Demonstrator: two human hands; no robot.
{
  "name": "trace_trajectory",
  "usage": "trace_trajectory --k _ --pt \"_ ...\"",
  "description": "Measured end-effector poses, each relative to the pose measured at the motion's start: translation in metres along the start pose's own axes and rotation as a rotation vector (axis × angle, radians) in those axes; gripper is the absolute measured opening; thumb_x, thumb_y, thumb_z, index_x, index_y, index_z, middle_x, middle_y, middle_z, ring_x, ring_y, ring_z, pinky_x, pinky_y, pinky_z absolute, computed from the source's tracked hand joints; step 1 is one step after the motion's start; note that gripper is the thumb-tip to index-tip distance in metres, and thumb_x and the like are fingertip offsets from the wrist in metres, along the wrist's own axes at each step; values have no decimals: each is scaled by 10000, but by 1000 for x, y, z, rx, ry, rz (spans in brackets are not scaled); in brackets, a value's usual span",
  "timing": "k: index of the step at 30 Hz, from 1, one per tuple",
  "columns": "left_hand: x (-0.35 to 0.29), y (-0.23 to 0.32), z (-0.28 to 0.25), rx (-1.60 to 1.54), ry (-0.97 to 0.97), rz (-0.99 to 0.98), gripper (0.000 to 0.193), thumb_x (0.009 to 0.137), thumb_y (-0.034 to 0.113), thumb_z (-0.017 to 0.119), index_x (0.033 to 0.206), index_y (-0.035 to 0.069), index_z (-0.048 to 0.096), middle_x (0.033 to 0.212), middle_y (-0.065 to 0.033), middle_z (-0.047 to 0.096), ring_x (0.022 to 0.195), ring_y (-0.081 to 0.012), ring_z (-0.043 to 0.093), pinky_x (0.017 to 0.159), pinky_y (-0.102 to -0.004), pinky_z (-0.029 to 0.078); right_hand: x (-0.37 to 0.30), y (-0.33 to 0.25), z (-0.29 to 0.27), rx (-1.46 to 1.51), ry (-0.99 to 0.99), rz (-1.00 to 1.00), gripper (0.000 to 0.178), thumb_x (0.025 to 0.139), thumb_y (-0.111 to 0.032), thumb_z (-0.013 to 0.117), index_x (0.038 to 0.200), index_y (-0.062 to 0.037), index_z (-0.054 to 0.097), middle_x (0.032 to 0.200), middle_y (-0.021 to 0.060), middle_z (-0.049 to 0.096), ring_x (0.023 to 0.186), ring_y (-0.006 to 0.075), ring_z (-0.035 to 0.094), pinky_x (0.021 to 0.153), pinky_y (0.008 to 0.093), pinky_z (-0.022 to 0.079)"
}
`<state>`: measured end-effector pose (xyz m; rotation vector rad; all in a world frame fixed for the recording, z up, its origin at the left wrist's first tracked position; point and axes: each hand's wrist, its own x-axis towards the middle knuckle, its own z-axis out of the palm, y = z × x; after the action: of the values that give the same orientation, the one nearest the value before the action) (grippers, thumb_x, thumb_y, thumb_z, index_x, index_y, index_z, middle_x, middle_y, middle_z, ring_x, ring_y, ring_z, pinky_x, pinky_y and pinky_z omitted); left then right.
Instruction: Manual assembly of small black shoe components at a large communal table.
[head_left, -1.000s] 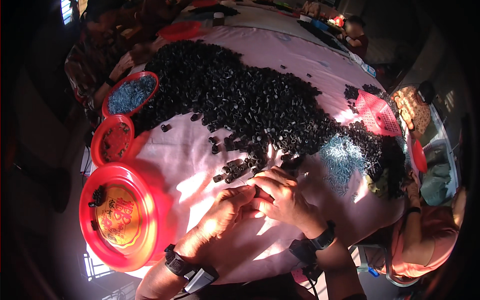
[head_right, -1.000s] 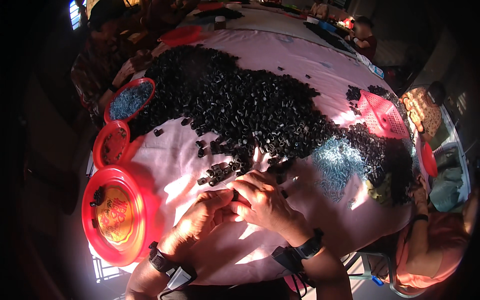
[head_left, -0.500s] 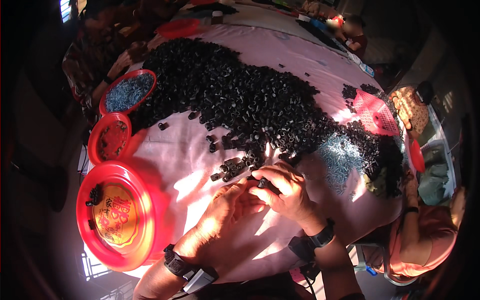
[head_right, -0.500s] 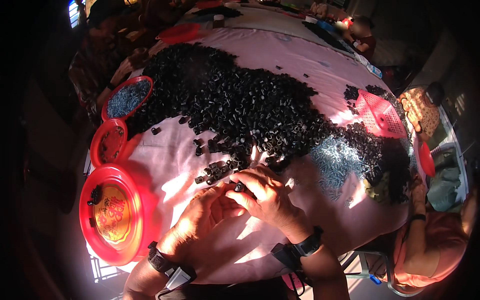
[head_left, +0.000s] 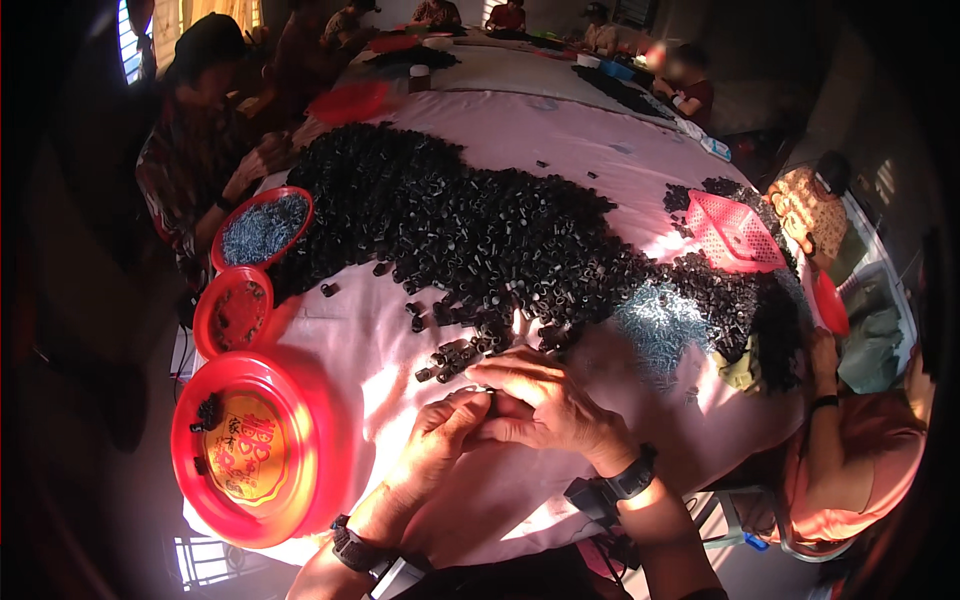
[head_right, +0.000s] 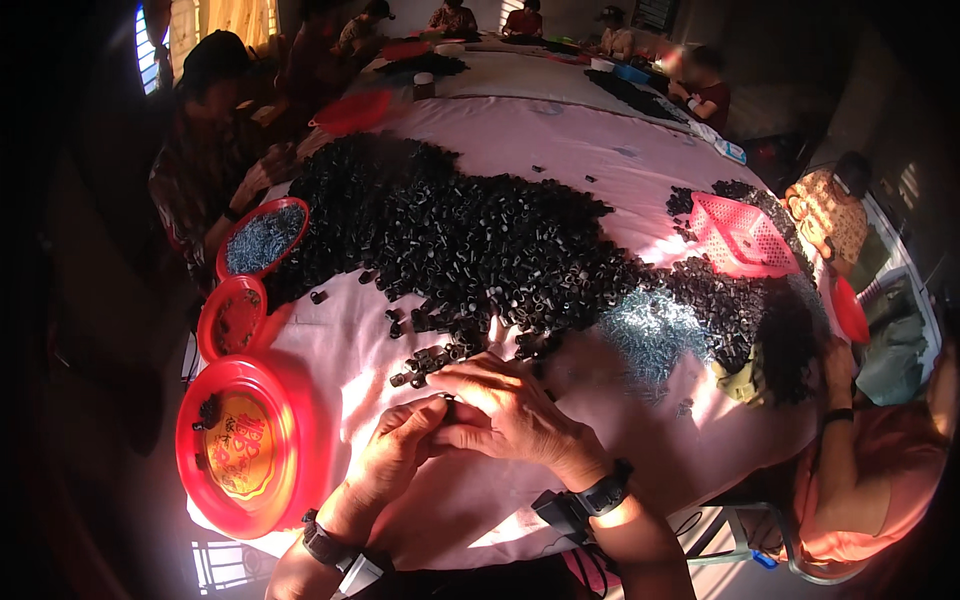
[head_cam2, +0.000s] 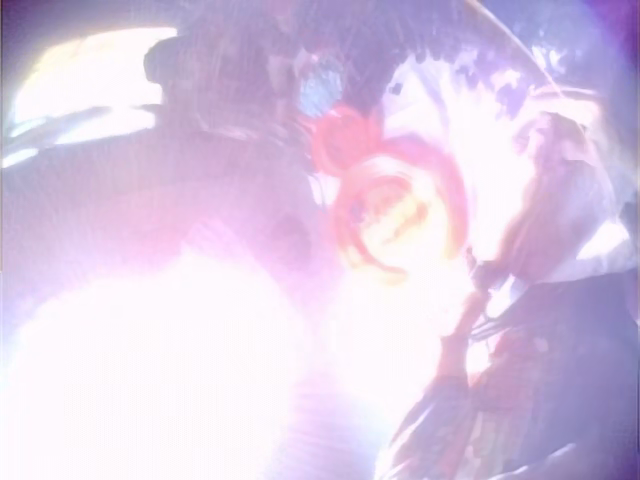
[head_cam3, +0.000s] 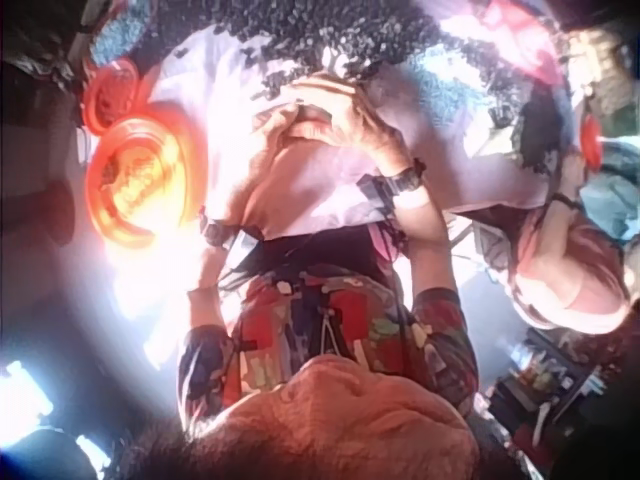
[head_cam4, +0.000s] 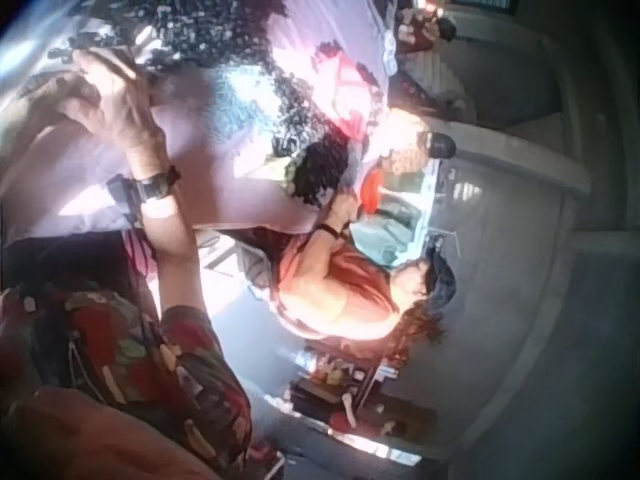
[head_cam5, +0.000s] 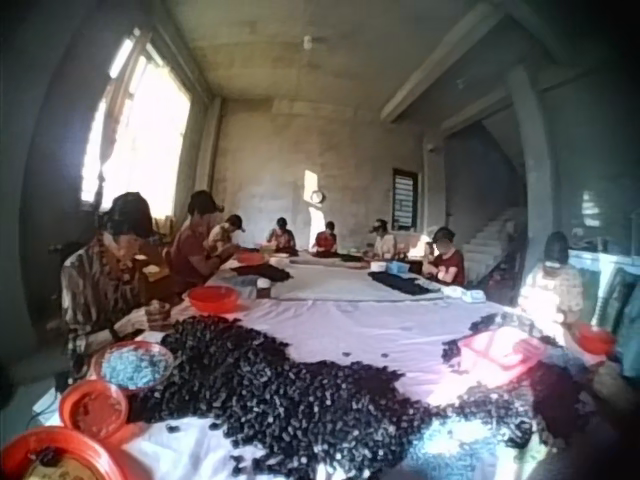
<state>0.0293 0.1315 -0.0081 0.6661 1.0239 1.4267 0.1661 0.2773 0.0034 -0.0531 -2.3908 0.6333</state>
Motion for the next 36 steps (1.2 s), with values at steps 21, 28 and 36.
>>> trace_trajectory --k 21,28,36 --pt "-74 32 -53 -40 155 -142 342 1030 310 578 1148 -5 638 921 -138 720 739 -220 704 597 -311 559 -44 49 -61 -206 243 655 187 898 -213 628 944 -73 743 828 178 723 771 377 711 709 452 569" --pt "-95 24 -56 260 268 -218 338 1034 282 564 1124 -38 622 914 -158 733 749 -220 740 587 -284 575 -35 50 -47 -166 109 493 140 888 -161 670 947 -64 751 854 162 718 741 317 714 676 390 558" --pt "-46 25 -34 661 206 108 243 986 174 651 1136 -15 679 921 -130 732 814 -195 734 627 -291 577 -33 51 -29 -394 32 359 107 833 -73 640 925 -74 696 829 86 663 793 312 663 687 431 536"
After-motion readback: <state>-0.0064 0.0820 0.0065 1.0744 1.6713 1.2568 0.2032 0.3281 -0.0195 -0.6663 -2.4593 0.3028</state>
